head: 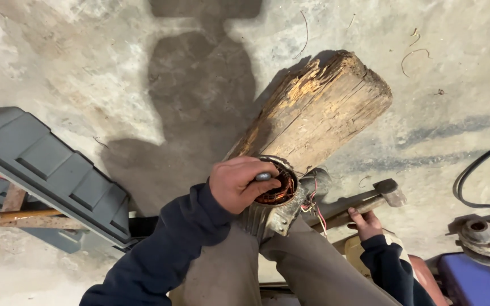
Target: The person disassembles an old electric water pump motor at a workbench, using a hammer to knock loose the fan cover and end bell and pulling the rotor out by hand. They then sit on the floor and use a hammer and punch on a wooden plank to drive components out of the motor housing.
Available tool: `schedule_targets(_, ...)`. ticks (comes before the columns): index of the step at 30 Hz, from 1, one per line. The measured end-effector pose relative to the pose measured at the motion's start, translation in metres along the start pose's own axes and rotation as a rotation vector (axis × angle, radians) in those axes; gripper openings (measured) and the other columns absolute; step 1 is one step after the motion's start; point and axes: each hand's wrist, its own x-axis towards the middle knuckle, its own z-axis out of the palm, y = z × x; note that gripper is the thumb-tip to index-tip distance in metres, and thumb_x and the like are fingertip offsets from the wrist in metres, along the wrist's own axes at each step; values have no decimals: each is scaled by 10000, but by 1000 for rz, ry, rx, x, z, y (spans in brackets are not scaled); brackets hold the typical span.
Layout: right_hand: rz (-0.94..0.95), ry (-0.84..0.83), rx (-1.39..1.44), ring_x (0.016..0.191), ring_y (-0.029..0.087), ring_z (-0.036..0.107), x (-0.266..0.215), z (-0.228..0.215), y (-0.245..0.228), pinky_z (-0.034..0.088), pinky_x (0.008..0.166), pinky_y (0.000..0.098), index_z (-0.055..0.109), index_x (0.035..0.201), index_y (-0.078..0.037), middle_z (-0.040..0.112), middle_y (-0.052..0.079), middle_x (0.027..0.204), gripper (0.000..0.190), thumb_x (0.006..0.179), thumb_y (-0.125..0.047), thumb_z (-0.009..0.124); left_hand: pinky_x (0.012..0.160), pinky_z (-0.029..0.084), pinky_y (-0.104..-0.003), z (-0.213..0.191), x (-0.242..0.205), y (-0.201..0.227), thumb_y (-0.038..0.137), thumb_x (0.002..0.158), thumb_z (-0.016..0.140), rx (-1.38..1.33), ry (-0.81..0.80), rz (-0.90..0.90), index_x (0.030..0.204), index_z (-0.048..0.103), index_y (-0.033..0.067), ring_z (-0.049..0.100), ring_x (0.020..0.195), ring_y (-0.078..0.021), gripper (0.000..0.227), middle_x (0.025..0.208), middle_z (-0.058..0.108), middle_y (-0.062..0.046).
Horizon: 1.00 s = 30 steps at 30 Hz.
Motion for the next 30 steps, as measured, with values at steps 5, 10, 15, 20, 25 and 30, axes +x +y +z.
schedule_targets(5,-19,-4,-36,966,215,676,-3,2,-4,582,732,389,587,1276,-6,698,93,1111,486,925,-315,721,741,570,-363,-1,2,1,231,891,809,64,-32,57,1016,740,121,724,857,-265,180,907,734,-70)
schedule_targets(10,-66,14,55,999,216,685,-22,11,-11,590,774,388,590,1287,-6,688,115,1149,446,930,-240,719,803,567,-392,4,2,9,254,889,819,124,-78,149,986,739,136,725,934,-278,172,959,747,-65)
schedule_targets(15,-177,107,588,756,275,724,-73,29,-58,599,642,413,496,1184,-69,742,157,1066,342,870,-114,622,1011,560,-412,14,-20,1,252,939,781,46,-72,207,1073,709,129,715,1169,-288,196,1197,751,-80)
schedule_targets(20,-437,261,310,681,236,609,-121,11,-65,511,585,377,506,1324,-11,637,181,911,404,966,-55,688,1051,532,-448,20,-31,-16,239,942,744,30,-38,246,1056,707,138,735,1139,-252,157,1192,764,-51)
schedule_targets(25,-971,254,-194,892,202,698,-234,43,-231,577,831,349,487,1375,21,702,154,1038,497,971,-124,737,991,547,-448,20,-32,-11,211,911,751,109,7,308,1026,713,126,744,1041,-257,148,1125,777,-42)
schedule_targets(30,-1057,138,-863,685,299,744,-285,74,-328,568,610,372,552,1297,-38,717,152,774,546,851,-260,774,790,571,-403,20,-40,-3,248,897,806,49,120,281,1050,745,123,740,880,-293,207,932,750,-65)
